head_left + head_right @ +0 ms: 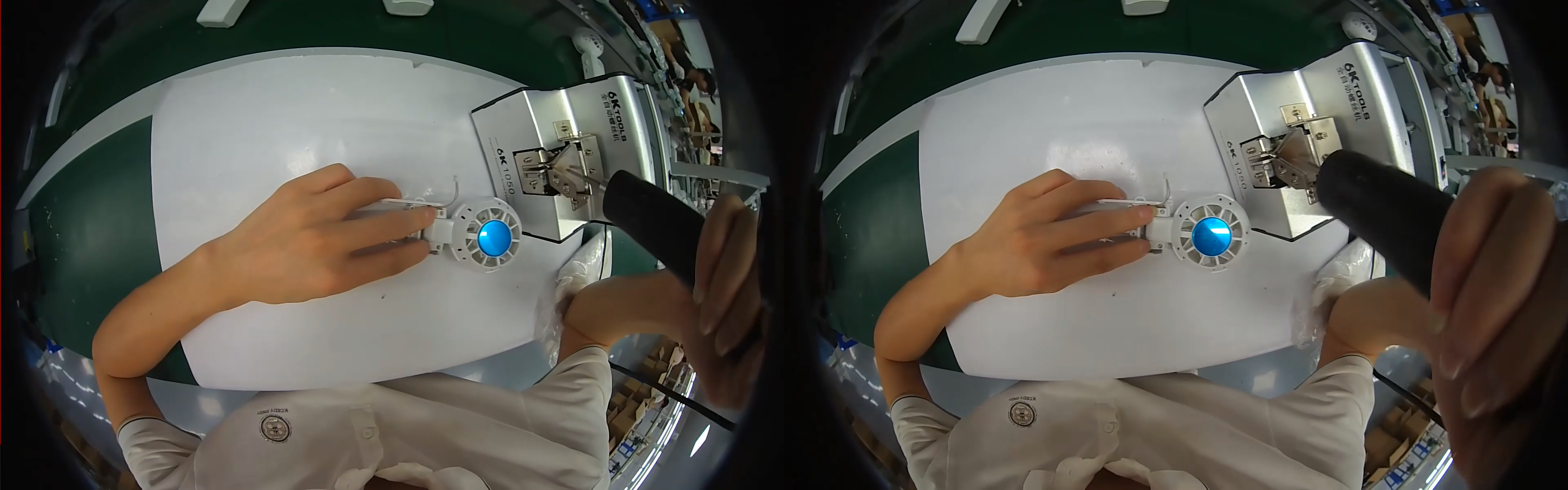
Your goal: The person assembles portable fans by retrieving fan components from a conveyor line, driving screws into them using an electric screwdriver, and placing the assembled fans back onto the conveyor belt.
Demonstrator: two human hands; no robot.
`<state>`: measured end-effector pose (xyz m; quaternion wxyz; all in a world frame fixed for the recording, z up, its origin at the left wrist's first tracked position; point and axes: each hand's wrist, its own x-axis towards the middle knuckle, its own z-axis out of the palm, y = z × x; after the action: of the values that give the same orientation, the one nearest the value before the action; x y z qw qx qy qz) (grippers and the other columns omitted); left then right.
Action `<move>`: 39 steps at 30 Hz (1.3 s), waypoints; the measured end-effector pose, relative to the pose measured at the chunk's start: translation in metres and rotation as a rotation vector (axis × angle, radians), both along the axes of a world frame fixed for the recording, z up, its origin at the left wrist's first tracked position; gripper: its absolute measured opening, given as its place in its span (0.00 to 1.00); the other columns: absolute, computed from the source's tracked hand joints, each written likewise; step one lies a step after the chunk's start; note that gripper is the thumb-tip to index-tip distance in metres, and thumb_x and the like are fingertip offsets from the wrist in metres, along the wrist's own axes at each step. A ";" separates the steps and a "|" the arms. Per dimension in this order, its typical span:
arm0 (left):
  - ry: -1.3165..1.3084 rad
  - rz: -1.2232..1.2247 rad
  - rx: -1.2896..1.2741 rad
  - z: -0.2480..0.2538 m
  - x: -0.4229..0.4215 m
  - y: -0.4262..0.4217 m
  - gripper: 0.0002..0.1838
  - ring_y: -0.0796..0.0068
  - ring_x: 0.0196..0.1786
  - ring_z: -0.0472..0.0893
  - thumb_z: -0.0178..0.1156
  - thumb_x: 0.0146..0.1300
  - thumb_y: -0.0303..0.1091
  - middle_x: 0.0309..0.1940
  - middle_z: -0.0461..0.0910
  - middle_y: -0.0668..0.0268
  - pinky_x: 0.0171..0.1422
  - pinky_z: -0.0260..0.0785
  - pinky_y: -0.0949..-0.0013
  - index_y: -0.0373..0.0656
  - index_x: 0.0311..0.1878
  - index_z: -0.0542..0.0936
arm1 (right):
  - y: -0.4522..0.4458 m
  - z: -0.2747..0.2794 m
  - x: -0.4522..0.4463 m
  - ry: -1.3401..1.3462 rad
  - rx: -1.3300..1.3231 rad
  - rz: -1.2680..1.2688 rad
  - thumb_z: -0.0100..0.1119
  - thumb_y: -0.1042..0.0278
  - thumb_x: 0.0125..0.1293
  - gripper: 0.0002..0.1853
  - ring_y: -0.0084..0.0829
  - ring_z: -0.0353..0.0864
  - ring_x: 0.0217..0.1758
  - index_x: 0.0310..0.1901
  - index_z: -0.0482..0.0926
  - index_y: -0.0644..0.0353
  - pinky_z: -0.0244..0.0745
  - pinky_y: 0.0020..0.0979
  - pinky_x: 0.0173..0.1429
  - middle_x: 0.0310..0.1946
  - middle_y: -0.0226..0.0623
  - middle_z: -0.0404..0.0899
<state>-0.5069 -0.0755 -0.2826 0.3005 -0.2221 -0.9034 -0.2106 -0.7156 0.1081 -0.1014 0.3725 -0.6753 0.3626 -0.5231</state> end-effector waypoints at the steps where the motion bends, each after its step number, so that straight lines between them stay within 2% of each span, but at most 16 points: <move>1: -0.005 0.001 -0.009 0.000 0.000 -0.001 0.09 0.68 0.50 0.79 0.67 0.58 0.28 0.55 0.83 0.69 0.49 0.70 0.71 0.47 0.42 0.86 | 0.002 0.002 0.001 0.006 -0.011 -0.049 0.61 0.62 0.72 0.08 0.26 0.78 0.27 0.41 0.72 0.52 0.78 0.31 0.32 0.29 0.31 0.78; 5: -0.009 -0.007 -0.026 0.001 -0.002 -0.001 0.08 0.68 0.49 0.79 0.68 0.57 0.28 0.55 0.83 0.69 0.47 0.70 0.71 0.46 0.42 0.86 | -0.007 -0.003 0.001 -0.036 -0.077 -0.294 0.60 0.59 0.74 0.09 0.26 0.77 0.27 0.42 0.71 0.51 0.76 0.32 0.31 0.29 0.30 0.77; 6: -0.008 -0.004 -0.025 0.001 -0.001 0.000 0.08 0.68 0.49 0.79 0.68 0.57 0.28 0.55 0.83 0.69 0.47 0.70 0.72 0.46 0.42 0.86 | -0.010 -0.005 -0.001 -0.100 -0.089 -0.367 0.66 0.62 0.63 0.09 0.18 0.79 0.25 0.41 0.76 0.49 0.77 0.21 0.30 0.28 0.25 0.82; 8: -0.004 0.009 -0.027 0.002 -0.001 -0.001 0.08 0.68 0.49 0.79 0.68 0.57 0.28 0.55 0.83 0.69 0.46 0.69 0.72 0.46 0.41 0.86 | -0.012 -0.007 -0.003 -0.162 -0.103 -0.430 0.71 0.65 0.52 0.12 0.10 0.81 0.23 0.40 0.82 0.47 0.77 0.11 0.29 0.26 0.20 0.86; 11: 0.010 0.018 -0.009 0.002 -0.001 -0.001 0.08 0.69 0.48 0.79 0.69 0.57 0.28 0.54 0.83 0.70 0.45 0.69 0.72 0.46 0.40 0.86 | -0.007 -0.016 -0.004 -0.143 -0.070 -0.049 0.71 0.67 0.53 0.13 0.12 0.82 0.23 0.41 0.82 0.49 0.77 0.12 0.28 0.25 0.22 0.86; 13: 0.006 0.014 0.001 0.000 -0.001 0.000 0.07 0.69 0.48 0.79 0.69 0.57 0.28 0.54 0.83 0.70 0.45 0.69 0.72 0.46 0.40 0.86 | -0.010 -0.022 0.000 -0.145 -0.059 0.070 0.71 0.68 0.53 0.13 0.13 0.82 0.23 0.42 0.82 0.49 0.77 0.13 0.27 0.25 0.22 0.85; 18: 0.017 0.043 0.043 -0.002 0.000 0.002 0.07 0.69 0.47 0.79 0.69 0.56 0.28 0.53 0.83 0.71 0.44 0.69 0.72 0.46 0.39 0.86 | -0.036 -0.035 0.018 -0.045 -0.030 0.143 0.72 0.68 0.52 0.15 0.14 0.81 0.23 0.41 0.81 0.51 0.77 0.14 0.27 0.24 0.22 0.84; 23: 0.024 0.045 0.019 -0.002 0.000 0.002 0.07 0.69 0.47 0.79 0.68 0.56 0.28 0.52 0.82 0.72 0.44 0.68 0.72 0.46 0.38 0.85 | -0.033 -0.043 0.026 -0.122 0.108 -0.010 0.73 0.67 0.52 0.13 0.16 0.81 0.22 0.39 0.79 0.50 0.78 0.16 0.27 0.23 0.22 0.83; 28: 0.042 0.060 0.034 -0.004 0.000 0.003 0.07 0.70 0.47 0.78 0.67 0.56 0.29 0.53 0.82 0.72 0.44 0.68 0.72 0.47 0.39 0.85 | -0.041 -0.055 0.024 -0.019 0.077 0.049 0.72 0.66 0.52 0.12 0.16 0.79 0.22 0.36 0.78 0.49 0.78 0.18 0.26 0.21 0.21 0.81; 32: 0.022 0.044 0.003 -0.001 0.002 0.001 0.08 0.70 0.48 0.77 0.67 0.57 0.29 0.54 0.81 0.72 0.45 0.67 0.72 0.48 0.40 0.85 | -0.040 -0.064 0.023 -0.091 0.020 0.085 0.72 0.67 0.52 0.12 0.17 0.79 0.22 0.35 0.77 0.49 0.77 0.19 0.27 0.21 0.22 0.80; 39: 0.004 0.034 -0.021 0.002 0.000 -0.005 0.08 0.69 0.48 0.77 0.67 0.57 0.30 0.55 0.81 0.72 0.46 0.67 0.71 0.48 0.41 0.85 | -0.033 -0.034 0.017 -0.041 -0.038 0.159 0.74 0.66 0.53 0.13 0.18 0.80 0.23 0.37 0.78 0.50 0.79 0.19 0.29 0.22 0.22 0.81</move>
<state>-0.5065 -0.0802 -0.2802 0.3035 -0.2104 -0.9085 -0.1955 -0.6986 0.0750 -0.1350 0.4072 -0.6982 0.2903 -0.5123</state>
